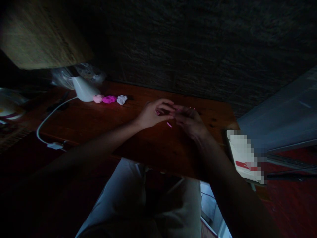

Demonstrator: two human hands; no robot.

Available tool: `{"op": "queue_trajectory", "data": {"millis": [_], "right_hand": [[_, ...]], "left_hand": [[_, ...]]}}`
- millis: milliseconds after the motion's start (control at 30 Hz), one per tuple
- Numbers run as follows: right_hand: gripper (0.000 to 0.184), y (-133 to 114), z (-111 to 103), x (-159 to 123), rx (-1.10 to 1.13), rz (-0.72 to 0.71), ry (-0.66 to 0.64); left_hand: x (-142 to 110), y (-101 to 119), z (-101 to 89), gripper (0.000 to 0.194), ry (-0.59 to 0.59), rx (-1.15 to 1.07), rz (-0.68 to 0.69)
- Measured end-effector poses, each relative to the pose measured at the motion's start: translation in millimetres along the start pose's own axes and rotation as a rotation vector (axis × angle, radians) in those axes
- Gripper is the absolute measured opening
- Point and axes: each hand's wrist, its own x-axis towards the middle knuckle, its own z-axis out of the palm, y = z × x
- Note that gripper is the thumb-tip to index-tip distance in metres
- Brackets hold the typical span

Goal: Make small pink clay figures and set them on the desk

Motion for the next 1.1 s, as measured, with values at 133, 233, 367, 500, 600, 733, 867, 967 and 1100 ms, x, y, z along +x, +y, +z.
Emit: {"op": "queue_trajectory", "data": {"millis": [133, 233, 367, 500, 600, 733, 867, 967, 1100], "right_hand": [[0.036, 2.4, -1.5, 2.3, 0.015, 0.013, 0.025], [0.033, 3.5, -3.3, 4.2, 0.028, 0.035, 0.022], [0.036, 3.0, -5.1, 5.0, 0.068, 0.072, 0.003], [0.034, 1.3, -5.0, 4.6, 0.079, 0.109, -0.009], [0.033, 0.6, -4.5, 4.4, 0.090, 0.101, -0.012], [0.033, 0.9, -4.2, 4.2, 0.104, 0.091, -0.029], [0.032, 1.2, -3.2, 4.1, 0.110, 0.096, -0.045], [0.033, 1.1, -2.1, 3.9, 0.115, 0.112, -0.048], [0.034, 1.5, -0.4, 3.0, 0.112, 0.108, -0.049]], "left_hand": [[0.5, 0.0, -0.5, 0.039, 0.025, 0.028, 0.020], [0.9, -0.3, -0.9, 0.037, 0.043, 0.033, 0.020], [0.9, -2.7, -0.2, 0.036, 0.049, 0.004, 0.028], [1.8, -4.6, 0.6, 0.034, 0.047, -0.028, 0.032], [3.4, -4.7, 0.6, 0.032, 0.059, -0.041, 0.019], [5.5, -5.7, 0.1, 0.030, 0.049, -0.079, 0.022], [6.5, -8.2, -0.6, 0.030, 0.032, -0.137, 0.005], [6.5, -8.8, -1.1, 0.029, 0.027, -0.150, 0.004], [6.6, -6.9, -0.9, 0.022, 0.033, -0.165, -0.012]]}}
